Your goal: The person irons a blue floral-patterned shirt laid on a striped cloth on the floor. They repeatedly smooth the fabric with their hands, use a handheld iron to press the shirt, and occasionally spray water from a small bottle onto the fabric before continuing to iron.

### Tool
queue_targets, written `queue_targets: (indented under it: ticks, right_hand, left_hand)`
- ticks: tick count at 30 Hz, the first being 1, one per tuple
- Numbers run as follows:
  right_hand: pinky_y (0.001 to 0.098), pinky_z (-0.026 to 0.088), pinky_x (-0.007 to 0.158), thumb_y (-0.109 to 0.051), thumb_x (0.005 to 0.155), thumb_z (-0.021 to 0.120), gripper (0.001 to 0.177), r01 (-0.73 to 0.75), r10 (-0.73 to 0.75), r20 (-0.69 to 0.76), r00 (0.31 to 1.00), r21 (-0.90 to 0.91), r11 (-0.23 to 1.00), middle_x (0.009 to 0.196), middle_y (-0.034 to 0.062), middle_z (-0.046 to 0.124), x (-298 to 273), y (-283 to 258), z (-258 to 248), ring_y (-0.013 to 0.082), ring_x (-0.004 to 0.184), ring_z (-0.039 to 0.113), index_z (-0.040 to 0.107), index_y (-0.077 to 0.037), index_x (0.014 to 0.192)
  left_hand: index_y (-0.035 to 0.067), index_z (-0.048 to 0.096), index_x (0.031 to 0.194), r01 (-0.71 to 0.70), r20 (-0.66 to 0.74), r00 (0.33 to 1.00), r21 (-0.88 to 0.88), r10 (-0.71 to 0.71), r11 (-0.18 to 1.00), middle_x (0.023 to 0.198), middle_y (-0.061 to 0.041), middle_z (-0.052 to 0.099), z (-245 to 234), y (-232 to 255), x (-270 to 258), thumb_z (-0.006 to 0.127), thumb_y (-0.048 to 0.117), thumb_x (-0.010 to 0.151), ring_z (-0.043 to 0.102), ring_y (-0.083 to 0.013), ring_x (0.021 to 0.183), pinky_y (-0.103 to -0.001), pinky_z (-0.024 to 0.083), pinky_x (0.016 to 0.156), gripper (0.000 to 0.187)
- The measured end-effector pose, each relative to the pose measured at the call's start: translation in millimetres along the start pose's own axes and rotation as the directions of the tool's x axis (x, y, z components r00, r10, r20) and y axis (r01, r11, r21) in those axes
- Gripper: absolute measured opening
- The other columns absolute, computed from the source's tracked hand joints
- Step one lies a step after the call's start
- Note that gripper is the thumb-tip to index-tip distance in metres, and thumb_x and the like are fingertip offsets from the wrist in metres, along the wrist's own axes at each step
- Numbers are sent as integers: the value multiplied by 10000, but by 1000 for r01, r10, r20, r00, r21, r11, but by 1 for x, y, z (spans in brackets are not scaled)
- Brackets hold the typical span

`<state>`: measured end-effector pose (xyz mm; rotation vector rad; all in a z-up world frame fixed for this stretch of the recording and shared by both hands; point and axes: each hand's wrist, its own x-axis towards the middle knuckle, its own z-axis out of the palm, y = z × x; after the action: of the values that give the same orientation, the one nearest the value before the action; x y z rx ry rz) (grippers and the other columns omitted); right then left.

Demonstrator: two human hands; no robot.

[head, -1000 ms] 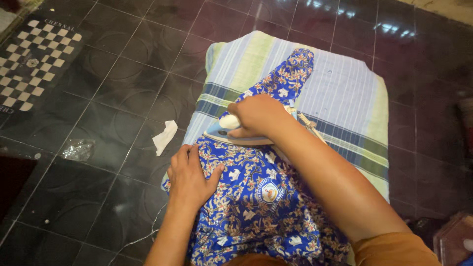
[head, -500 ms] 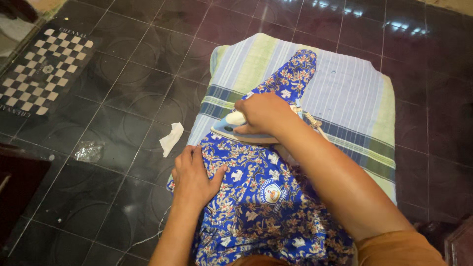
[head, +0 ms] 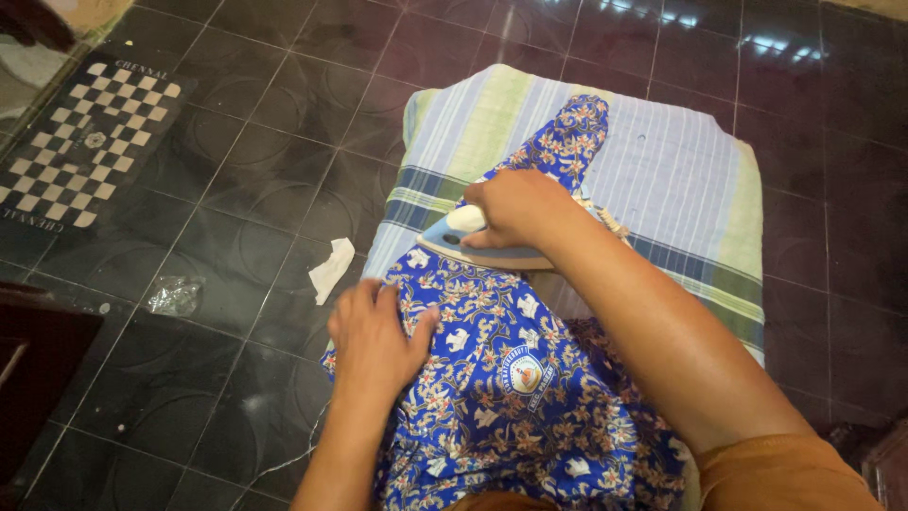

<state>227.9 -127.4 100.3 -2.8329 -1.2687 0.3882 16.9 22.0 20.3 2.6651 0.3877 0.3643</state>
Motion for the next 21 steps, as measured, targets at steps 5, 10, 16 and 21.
queue_targets:
  ticks: [5, 10, 16, 21]
  right_hand:
    - [518, 563, 772, -556, 700, 801, 548, 45, -45, 43, 998, -11, 999, 931, 145, 751, -7, 1, -1, 382, 891, 723, 730, -209, 1118]
    - [523, 562, 769, -600, 740, 789, 569, -39, 41, 35, 999, -47, 998, 908, 162, 744, -7, 11, -4, 397, 892, 713, 713, -168, 1103]
    - [521, 556, 753, -562, 692, 794, 518, 130, -129, 42, 991, -38, 991, 890, 147, 745, -11, 13, -9, 386, 866, 716, 728, -202, 1059]
    - [522, 555, 742, -536, 713, 785, 480, 133, -132, 14, 991, -22, 991, 887, 137, 749, -9, 4, -2, 376, 854, 722, 734, -207, 1058]
  left_hand:
    - [-7, 639, 1137, -76, -119, 991, -61, 69, 995, 1190, -154, 600, 15, 9, 24, 836, 392, 795, 555, -375, 1151, -532, 421, 990, 561]
    - [-12, 615, 1164, -13, -94, 996, -120, 2, 993, 1200, -185, 577, 21, 2, 23, 862, 373, 739, 535, -403, 1142, -542, 440, 929, 625]
    - [-33, 598, 1177, 1, -107, 994, -142, -16, 990, 1218, -192, 565, 25, 1, 22, 888, 348, 701, 520, -413, 1152, -540, 440, 944, 675]
    - [-34, 592, 1179, 4, -120, 992, -195, -28, 981, 1216, -185, 570, 30, -4, 19, 908, 330, 690, 520, -411, 1147, -519, 439, 971, 686]
